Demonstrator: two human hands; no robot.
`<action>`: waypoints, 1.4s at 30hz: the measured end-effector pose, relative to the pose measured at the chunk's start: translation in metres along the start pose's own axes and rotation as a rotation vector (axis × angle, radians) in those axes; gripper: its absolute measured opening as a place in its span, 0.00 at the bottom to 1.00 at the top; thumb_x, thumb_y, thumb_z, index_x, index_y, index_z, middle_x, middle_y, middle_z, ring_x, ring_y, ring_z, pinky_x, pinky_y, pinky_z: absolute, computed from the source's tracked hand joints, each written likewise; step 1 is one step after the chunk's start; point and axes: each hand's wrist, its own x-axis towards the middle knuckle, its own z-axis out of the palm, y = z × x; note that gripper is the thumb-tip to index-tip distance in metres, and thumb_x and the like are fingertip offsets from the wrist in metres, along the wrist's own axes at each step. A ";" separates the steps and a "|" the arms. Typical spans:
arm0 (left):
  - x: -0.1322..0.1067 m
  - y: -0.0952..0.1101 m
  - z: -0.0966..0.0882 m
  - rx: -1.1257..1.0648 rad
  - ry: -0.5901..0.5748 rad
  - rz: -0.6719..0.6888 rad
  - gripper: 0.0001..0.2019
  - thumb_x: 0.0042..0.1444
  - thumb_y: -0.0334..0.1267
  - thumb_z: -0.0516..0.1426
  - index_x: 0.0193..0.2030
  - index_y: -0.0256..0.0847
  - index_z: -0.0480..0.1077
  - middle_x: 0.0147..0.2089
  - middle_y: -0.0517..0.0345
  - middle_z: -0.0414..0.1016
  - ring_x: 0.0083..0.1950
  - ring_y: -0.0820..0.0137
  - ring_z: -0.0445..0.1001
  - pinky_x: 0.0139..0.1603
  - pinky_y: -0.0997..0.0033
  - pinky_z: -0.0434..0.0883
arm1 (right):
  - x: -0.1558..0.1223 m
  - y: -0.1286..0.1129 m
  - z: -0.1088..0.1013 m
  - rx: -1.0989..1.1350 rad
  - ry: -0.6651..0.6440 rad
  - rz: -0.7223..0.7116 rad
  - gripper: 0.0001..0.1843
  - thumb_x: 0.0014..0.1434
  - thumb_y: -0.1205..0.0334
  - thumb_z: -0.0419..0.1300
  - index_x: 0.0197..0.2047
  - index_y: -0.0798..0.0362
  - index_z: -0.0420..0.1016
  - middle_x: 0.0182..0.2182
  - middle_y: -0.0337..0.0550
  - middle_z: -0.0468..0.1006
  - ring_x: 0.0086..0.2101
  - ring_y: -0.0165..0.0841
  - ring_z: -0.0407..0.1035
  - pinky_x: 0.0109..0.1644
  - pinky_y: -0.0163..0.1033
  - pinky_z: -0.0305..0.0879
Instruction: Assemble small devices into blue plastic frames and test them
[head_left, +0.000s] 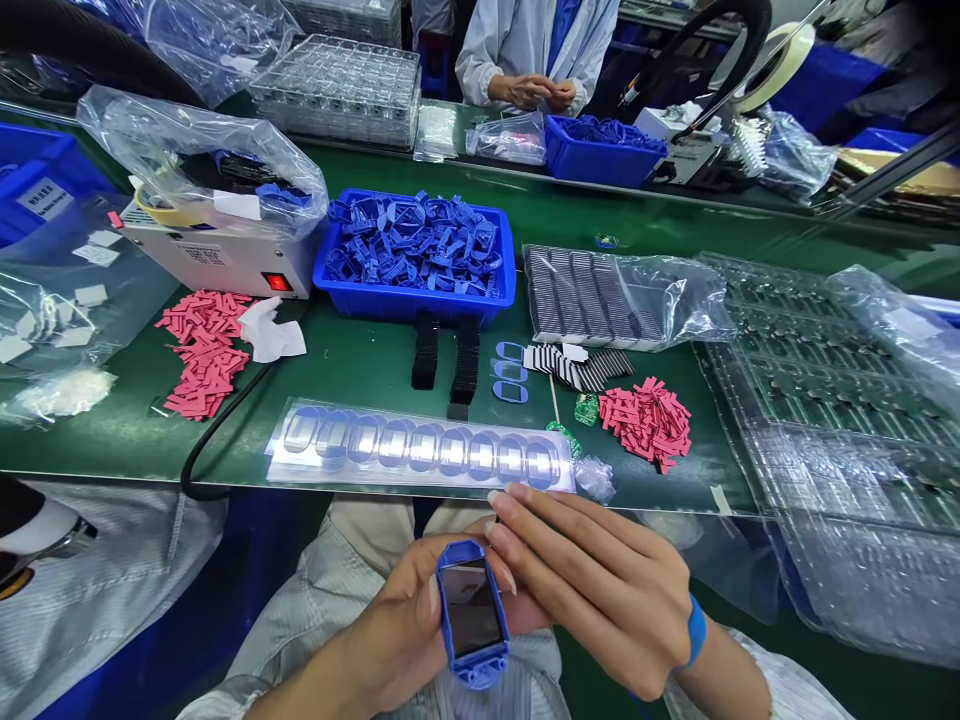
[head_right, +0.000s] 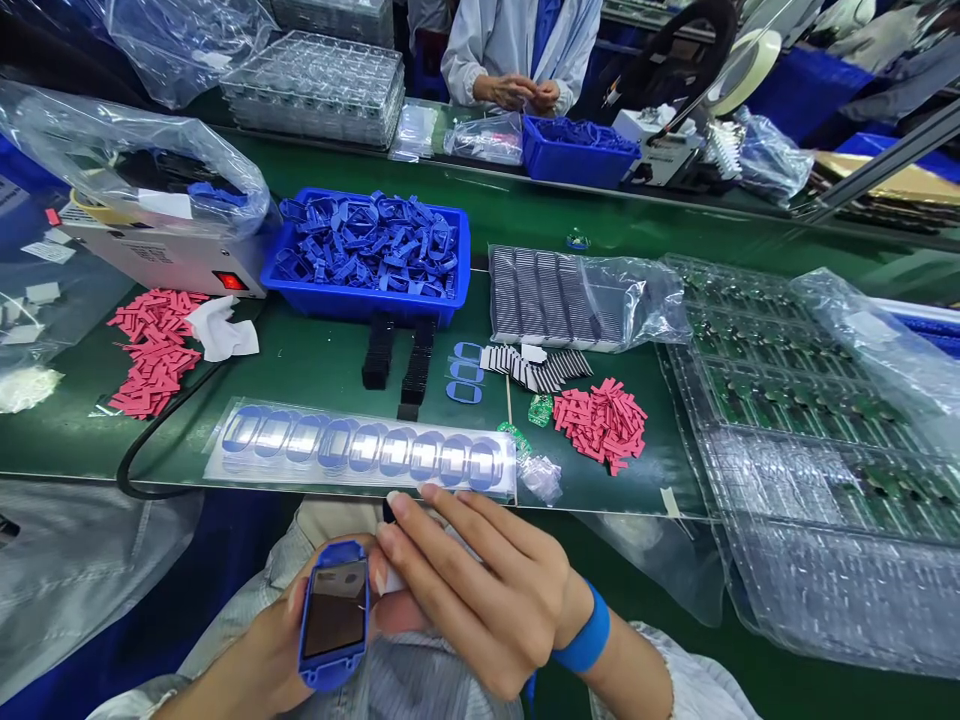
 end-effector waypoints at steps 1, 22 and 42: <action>0.000 0.000 -0.001 0.009 0.000 0.006 0.16 0.42 0.51 0.66 0.34 0.42 0.79 0.33 0.60 0.68 0.36 0.72 0.71 0.43 0.71 0.69 | 0.000 0.000 0.000 0.006 -0.002 0.001 0.20 0.65 0.67 0.44 0.47 0.62 0.75 0.47 0.51 0.77 0.51 0.41 0.69 0.47 0.42 0.76; -0.006 0.001 -0.027 0.091 -0.003 0.013 0.18 0.49 0.51 0.62 0.40 0.41 0.79 0.60 0.48 0.70 0.59 0.55 0.68 0.62 0.59 0.60 | -0.071 0.018 -0.012 0.150 0.409 1.106 0.05 0.59 0.61 0.57 0.33 0.49 0.72 0.37 0.45 0.76 0.42 0.41 0.71 0.45 0.51 0.66; -0.003 0.009 -0.023 0.173 -0.060 0.039 0.18 0.46 0.53 0.62 0.37 0.41 0.79 0.56 0.48 0.73 0.63 0.49 0.62 0.61 0.55 0.56 | -0.068 -0.014 0.005 0.244 0.252 0.976 0.04 0.57 0.67 0.60 0.35 0.52 0.75 0.31 0.43 0.80 0.35 0.35 0.75 0.41 0.40 0.70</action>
